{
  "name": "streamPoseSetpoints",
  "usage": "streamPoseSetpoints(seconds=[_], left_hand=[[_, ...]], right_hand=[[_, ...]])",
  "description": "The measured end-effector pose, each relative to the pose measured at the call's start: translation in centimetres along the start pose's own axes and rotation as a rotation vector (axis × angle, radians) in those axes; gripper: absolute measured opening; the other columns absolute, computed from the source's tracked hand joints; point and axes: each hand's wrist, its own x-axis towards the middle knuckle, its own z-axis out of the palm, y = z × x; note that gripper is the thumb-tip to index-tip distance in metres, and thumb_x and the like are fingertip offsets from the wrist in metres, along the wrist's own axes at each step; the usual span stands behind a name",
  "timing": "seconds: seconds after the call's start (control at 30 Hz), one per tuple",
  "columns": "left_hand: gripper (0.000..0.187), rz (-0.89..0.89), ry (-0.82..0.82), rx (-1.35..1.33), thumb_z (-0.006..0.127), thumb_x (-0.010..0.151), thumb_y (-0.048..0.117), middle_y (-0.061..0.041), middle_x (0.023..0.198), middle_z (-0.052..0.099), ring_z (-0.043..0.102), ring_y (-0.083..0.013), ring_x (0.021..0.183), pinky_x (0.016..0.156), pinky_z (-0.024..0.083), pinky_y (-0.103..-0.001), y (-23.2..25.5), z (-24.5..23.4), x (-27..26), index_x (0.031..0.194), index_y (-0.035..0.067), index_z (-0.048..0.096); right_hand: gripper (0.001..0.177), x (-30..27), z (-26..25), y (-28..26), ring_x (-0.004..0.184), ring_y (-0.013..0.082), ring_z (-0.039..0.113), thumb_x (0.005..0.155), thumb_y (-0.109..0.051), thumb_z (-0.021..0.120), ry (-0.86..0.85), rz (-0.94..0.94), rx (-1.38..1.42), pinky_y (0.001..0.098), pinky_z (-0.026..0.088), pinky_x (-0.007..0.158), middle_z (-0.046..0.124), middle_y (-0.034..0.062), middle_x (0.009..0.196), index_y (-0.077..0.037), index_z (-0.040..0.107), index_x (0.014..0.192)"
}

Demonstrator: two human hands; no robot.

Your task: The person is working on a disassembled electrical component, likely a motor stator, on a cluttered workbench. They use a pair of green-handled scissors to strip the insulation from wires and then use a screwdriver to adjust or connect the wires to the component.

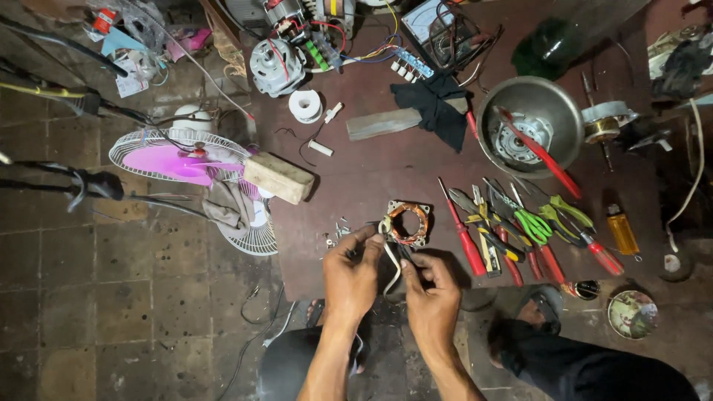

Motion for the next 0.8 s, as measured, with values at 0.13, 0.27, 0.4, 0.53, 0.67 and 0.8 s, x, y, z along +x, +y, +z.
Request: streamPoseSetpoints(seconds=[0.13,0.27,0.4,0.53,0.67,0.8], left_hand=[[0.034,0.037,0.004,0.016,0.07,0.084,0.027,-0.008,0.111,0.079,0.072,-0.0158,0.106,0.092,0.056,-0.028,0.2,-0.1,-0.1,0.111,0.007,0.077],[0.035,0.042,-0.017,0.033,0.071,0.083,0.029,-0.007,0.11,0.08,0.073,-0.0158,0.105,0.09,0.057,-0.028,1.1,-0.2,-0.3,0.111,0.008,0.078],[0.042,0.017,-0.055,0.011,0.071,0.083,0.03,-0.008,0.113,0.079,0.073,-0.0161,0.108,0.09,0.059,-0.028,1.1,-0.3,-0.4,0.117,0.007,0.075],[0.045,0.002,-0.057,0.021,0.071,0.082,0.031,-0.01,0.115,0.078,0.072,-0.0178,0.112,0.095,0.057,-0.028,1.1,-0.3,-0.3,0.12,0.007,0.073],[0.043,0.003,-0.045,-0.001,0.072,0.083,0.029,-0.004,0.093,0.079,0.072,-0.0134,0.095,0.085,0.057,-0.027,0.6,-0.2,-0.1,0.12,0.006,0.075],[0.037,0.033,-0.052,-0.037,0.073,0.084,0.024,-0.006,0.09,0.079,0.071,-0.013,0.088,0.077,0.058,-0.028,0.0,-0.1,0.1,0.117,0.005,0.076]], right_hand=[[0.016,0.0,0.2,0.3,0.071,0.0102,0.06,0.086,-0.012,0.076,0.013,0.004,0.023,0.0243,0.052,0.062,0.073,0.0009,0.086,-0.008,0.074,0.102],[0.015,0.0,0.7,0.7,0.075,0.0108,0.06,0.086,-0.008,0.076,0.064,-0.08,0.077,0.0238,0.053,0.069,0.072,0.0034,0.086,-0.004,0.072,0.101],[0.011,-0.1,1.0,1.2,0.07,0.009,0.052,0.087,-0.005,0.076,0.093,-0.067,0.113,0.0222,0.048,0.064,0.063,0.0007,0.076,-0.005,0.072,0.096],[0.016,0.0,1.2,2.0,0.074,0.0091,0.053,0.086,-0.004,0.077,0.104,-0.064,0.175,0.022,0.048,0.068,0.064,0.0021,0.08,-0.003,0.071,0.1],[0.013,-0.2,0.5,1.9,0.076,0.0105,0.054,0.086,-0.002,0.075,0.063,-0.067,0.133,0.0226,0.049,0.071,0.065,0.0028,0.081,-0.004,0.071,0.099],[0.01,-0.2,0.4,2.6,0.073,0.0076,0.053,0.085,-0.006,0.077,0.087,-0.01,0.134,0.0214,0.047,0.068,0.063,-0.0001,0.076,-0.005,0.073,0.094]])
